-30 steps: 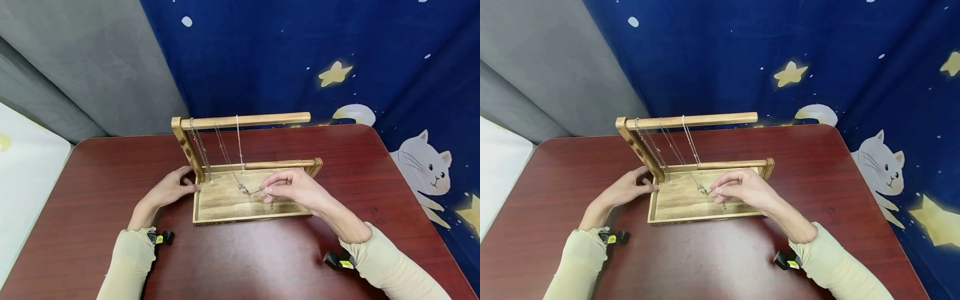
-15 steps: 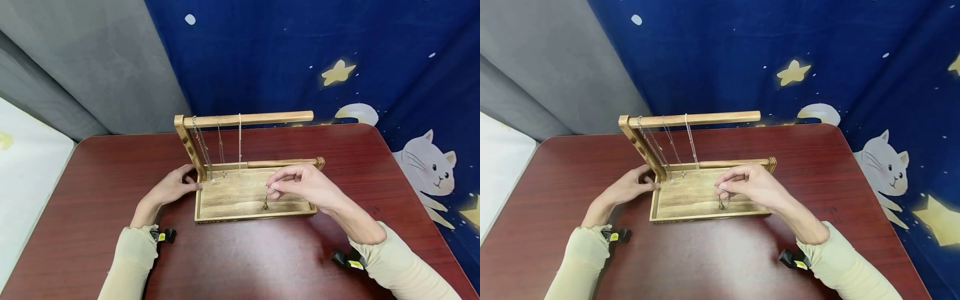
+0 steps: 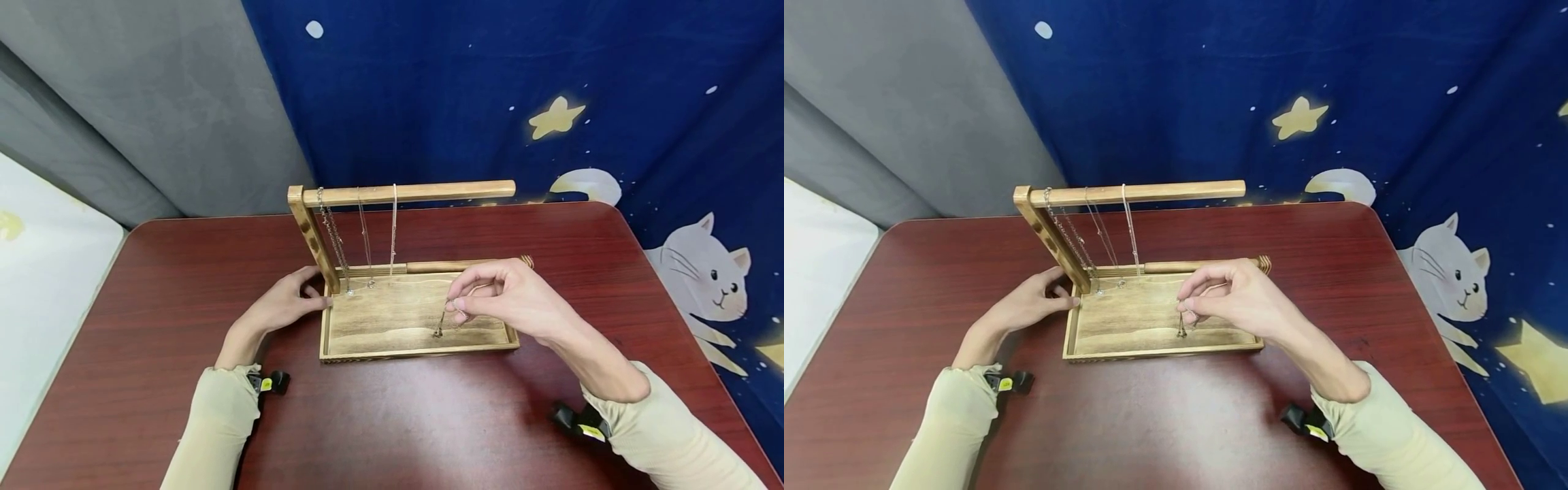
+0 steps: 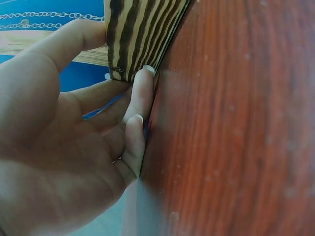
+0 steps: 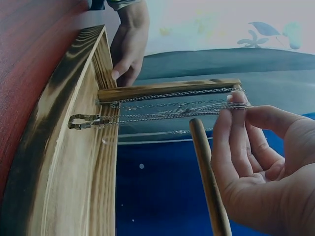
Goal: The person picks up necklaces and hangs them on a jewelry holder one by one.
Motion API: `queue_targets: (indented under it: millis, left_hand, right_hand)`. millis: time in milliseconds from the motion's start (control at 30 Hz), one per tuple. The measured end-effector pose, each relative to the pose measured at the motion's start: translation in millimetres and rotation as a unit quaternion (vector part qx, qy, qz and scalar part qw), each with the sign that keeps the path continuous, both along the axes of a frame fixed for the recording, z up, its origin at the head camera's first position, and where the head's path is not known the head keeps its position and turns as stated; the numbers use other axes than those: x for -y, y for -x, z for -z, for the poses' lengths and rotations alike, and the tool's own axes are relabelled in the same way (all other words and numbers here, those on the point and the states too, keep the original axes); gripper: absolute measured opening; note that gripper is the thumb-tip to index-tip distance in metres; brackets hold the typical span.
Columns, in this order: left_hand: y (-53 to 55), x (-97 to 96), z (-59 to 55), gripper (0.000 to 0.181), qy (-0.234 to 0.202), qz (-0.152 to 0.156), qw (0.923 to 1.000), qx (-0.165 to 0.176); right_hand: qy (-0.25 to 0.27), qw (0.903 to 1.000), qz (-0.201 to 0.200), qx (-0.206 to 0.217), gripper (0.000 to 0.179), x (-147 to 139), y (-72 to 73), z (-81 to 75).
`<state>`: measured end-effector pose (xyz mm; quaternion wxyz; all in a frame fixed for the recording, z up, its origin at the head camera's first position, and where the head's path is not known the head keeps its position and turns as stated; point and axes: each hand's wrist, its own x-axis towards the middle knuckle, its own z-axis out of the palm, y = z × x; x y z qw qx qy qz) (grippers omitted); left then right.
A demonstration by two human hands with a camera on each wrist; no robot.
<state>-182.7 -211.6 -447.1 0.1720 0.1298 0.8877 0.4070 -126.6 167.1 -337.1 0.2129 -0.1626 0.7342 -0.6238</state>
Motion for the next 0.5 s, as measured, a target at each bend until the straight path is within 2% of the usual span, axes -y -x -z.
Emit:
queue_targets:
  millis: [167, 500]
  left_hand:
    - [-0.2, -1.3, -0.6, 0.077, -0.006, -0.004, 1.0, 0.003]
    - [-0.8, -0.1, 0.4, 0.075, -0.008, -0.007, 0.9999, 0.005]
  right_hand:
    - [-0.014, 0.9996, 0.021, -0.01, 0.016, -4, -2.1, -3.2]
    - [0.015, 0.999, 0.038, -0.016, 0.013, -14, -3.2, -8.6]
